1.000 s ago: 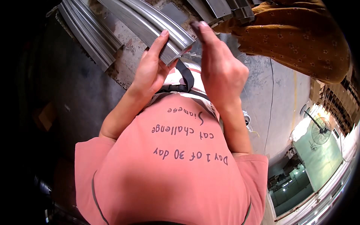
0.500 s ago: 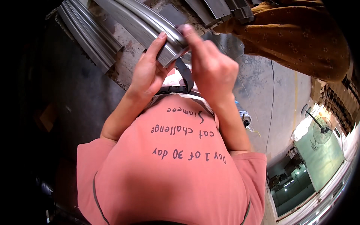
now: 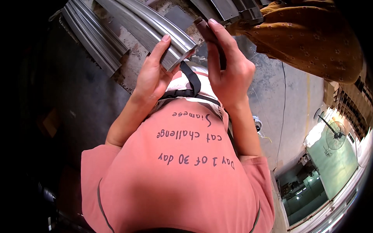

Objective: Using sandpaper to smooth the edges and ends of extruded aluminum or metal profiles.

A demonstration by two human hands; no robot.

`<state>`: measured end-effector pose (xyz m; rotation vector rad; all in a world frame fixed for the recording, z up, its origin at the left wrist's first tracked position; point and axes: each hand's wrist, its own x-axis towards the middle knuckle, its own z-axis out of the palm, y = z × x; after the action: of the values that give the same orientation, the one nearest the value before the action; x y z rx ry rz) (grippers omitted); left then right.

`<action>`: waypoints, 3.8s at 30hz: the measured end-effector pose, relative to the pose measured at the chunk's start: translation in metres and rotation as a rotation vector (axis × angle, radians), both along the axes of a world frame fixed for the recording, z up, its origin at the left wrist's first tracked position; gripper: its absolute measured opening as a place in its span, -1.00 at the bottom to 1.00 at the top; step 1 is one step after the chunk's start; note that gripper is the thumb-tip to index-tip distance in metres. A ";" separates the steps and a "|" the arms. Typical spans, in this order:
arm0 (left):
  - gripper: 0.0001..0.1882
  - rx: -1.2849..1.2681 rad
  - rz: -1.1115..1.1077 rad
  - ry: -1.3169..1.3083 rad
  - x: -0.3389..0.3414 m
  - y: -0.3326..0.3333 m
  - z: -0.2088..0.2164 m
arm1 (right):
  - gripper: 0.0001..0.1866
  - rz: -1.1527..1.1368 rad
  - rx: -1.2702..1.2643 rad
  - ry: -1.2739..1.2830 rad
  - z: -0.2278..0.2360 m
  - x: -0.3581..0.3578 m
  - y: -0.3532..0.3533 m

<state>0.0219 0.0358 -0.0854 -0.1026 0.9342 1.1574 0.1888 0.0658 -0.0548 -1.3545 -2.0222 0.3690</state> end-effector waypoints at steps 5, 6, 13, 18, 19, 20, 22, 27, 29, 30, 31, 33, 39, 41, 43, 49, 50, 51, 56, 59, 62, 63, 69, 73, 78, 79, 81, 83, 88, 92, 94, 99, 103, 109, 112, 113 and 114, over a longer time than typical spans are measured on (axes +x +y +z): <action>-0.64 -0.034 0.039 -0.026 -0.002 0.000 0.005 | -0.59 0.032 -0.091 0.280 -0.010 -0.001 -0.006; -0.64 -0.017 0.041 -0.049 -0.004 -0.001 0.005 | -0.61 0.003 -0.094 0.308 -0.013 -0.001 -0.008; -0.73 -0.040 -0.019 -0.141 -0.016 -0.011 -0.001 | -0.62 -0.030 -0.402 0.584 -0.006 -0.010 -0.013; -0.72 -0.041 -0.030 -0.146 -0.017 -0.012 0.002 | -0.60 0.095 -0.391 0.514 -0.006 -0.008 -0.018; -0.73 -0.029 -0.018 -0.138 -0.015 -0.012 0.005 | -0.59 0.115 -0.281 0.428 -0.007 -0.009 -0.020; -0.73 -0.017 -0.008 -0.131 -0.014 -0.013 0.005 | -0.57 0.134 -0.170 0.342 -0.007 -0.009 -0.021; -0.74 -0.008 -0.016 -0.119 -0.012 -0.015 0.004 | -0.58 0.190 -0.139 0.152 0.003 -0.014 -0.026; -0.71 0.066 0.001 -0.139 -0.016 -0.015 -0.007 | -0.61 0.243 -0.077 0.099 -0.002 -0.029 -0.038; -0.71 0.168 -0.063 -0.184 -0.023 -0.017 -0.014 | -0.63 0.267 -0.151 -0.011 0.004 -0.039 -0.044; -0.71 0.171 -0.063 -0.184 -0.023 -0.019 -0.014 | -0.63 0.267 -0.149 -0.011 0.000 -0.038 -0.043; -0.71 0.113 -0.027 -0.156 -0.021 -0.020 -0.015 | -0.66 0.155 -0.060 -0.027 -0.009 -0.035 -0.040; -0.73 0.004 0.024 -0.121 -0.016 -0.018 -0.005 | -0.65 0.027 -0.035 -0.018 -0.007 -0.025 -0.038; -0.74 0.148 0.008 -0.215 -0.024 -0.020 -0.019 | -0.69 0.196 -0.048 -0.147 0.007 -0.045 -0.053; -0.71 0.174 0.053 -0.271 -0.020 -0.019 -0.011 | -0.70 0.087 0.016 -0.093 -0.005 -0.037 -0.043; -0.65 0.110 0.066 -0.223 -0.017 -0.018 -0.005 | -0.74 -0.084 0.031 0.034 -0.010 -0.025 -0.036; -0.72 0.327 0.108 -0.421 -0.026 -0.013 -0.008 | -0.62 0.084 -0.082 0.257 -0.012 -0.034 -0.046; -0.73 0.376 0.105 -0.472 -0.027 -0.013 -0.011 | -0.58 0.109 -0.083 0.271 -0.016 -0.039 -0.045; -0.75 0.390 0.112 -0.478 -0.026 -0.010 -0.016 | -0.57 0.079 -0.165 0.378 -0.020 -0.041 -0.043; -0.76 0.412 0.144 -0.454 -0.018 -0.009 -0.026 | -0.54 0.178 -0.355 0.538 -0.023 -0.034 -0.015; -0.74 0.451 0.244 -0.411 -0.013 -0.009 -0.030 | -0.66 0.220 -0.626 0.530 -0.026 -0.029 -0.005; -0.43 0.401 0.213 -0.398 -0.023 -0.014 -0.010 | -0.67 0.234 -0.894 0.686 -0.019 -0.026 -0.007; -0.45 0.502 0.182 -0.434 -0.023 -0.018 -0.014 | -0.69 0.231 -0.927 0.736 -0.014 -0.033 -0.011; -0.60 0.280 0.220 -0.284 -0.023 -0.017 -0.016 | -0.61 0.158 -0.599 0.557 0.007 -0.038 -0.029; -0.69 0.303 0.153 -0.379 -0.027 -0.022 -0.036 | -0.67 0.245 -0.226 0.082 0.030 -0.055 -0.039; -0.67 0.239 0.147 -0.395 -0.026 -0.022 -0.030 | -0.69 0.177 -0.038 -0.232 0.018 -0.057 -0.039; -0.69 0.140 0.122 -0.369 -0.026 -0.018 -0.024 | -0.70 0.096 -0.009 -0.242 0.015 -0.052 -0.040; -0.70 0.126 0.133 -0.356 -0.023 -0.018 -0.028 | -0.71 0.012 0.043 -0.173 0.017 -0.049 -0.041; -0.71 0.111 0.138 -0.344 -0.024 -0.019 -0.029 | -0.71 0.082 0.157 -0.044 0.006 -0.050 -0.042; -0.73 0.180 0.103 -0.346 -0.033 -0.017 -0.011 | -0.67 0.076 0.375 -0.144 -0.019 -0.051 -0.026; -0.71 0.087 0.101 -0.295 -0.028 -0.020 -0.021 | -0.73 -0.038 0.161 0.085 -0.007 -0.041 -0.032; -0.71 0.181 0.098 -0.359 -0.028 -0.021 -0.027 | -0.74 0.085 0.011 0.140 0.002 -0.049 -0.041; -0.73 0.200 0.075 -0.379 -0.033 -0.021 -0.028 | -0.85 0.064 0.011 0.054 -0.012 -0.054 -0.038; -0.71 0.127 0.100 -0.318 -0.027 -0.023 -0.022 | -0.87 -0.091 -0.103 0.333 -0.020 -0.031 -0.026; -0.67 0.112 0.071 -0.260 -0.030 -0.018 -0.006 | -0.74 0.128 -0.378 0.926 -0.021 -0.058 -0.032; -0.67 0.112 0.075 -0.276 -0.031 -0.023 -0.021 | -0.72 0.254 -0.612 0.885 -0.013 -0.049 -0.030; -0.68 0.112 0.077 -0.303 -0.031 -0.025 -0.027 | -0.77 0.216 -0.694 0.893 -0.008 -0.052 -0.032; -0.68 0.111 0.078 -0.303 -0.031 -0.025 -0.025 | -0.77 0.216 -0.696 0.892 -0.010 -0.051 -0.032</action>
<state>-0.0094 0.0107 -0.1103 -0.2202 0.6019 1.2238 0.1380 0.0342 -0.0646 -1.0168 -1.2910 1.5695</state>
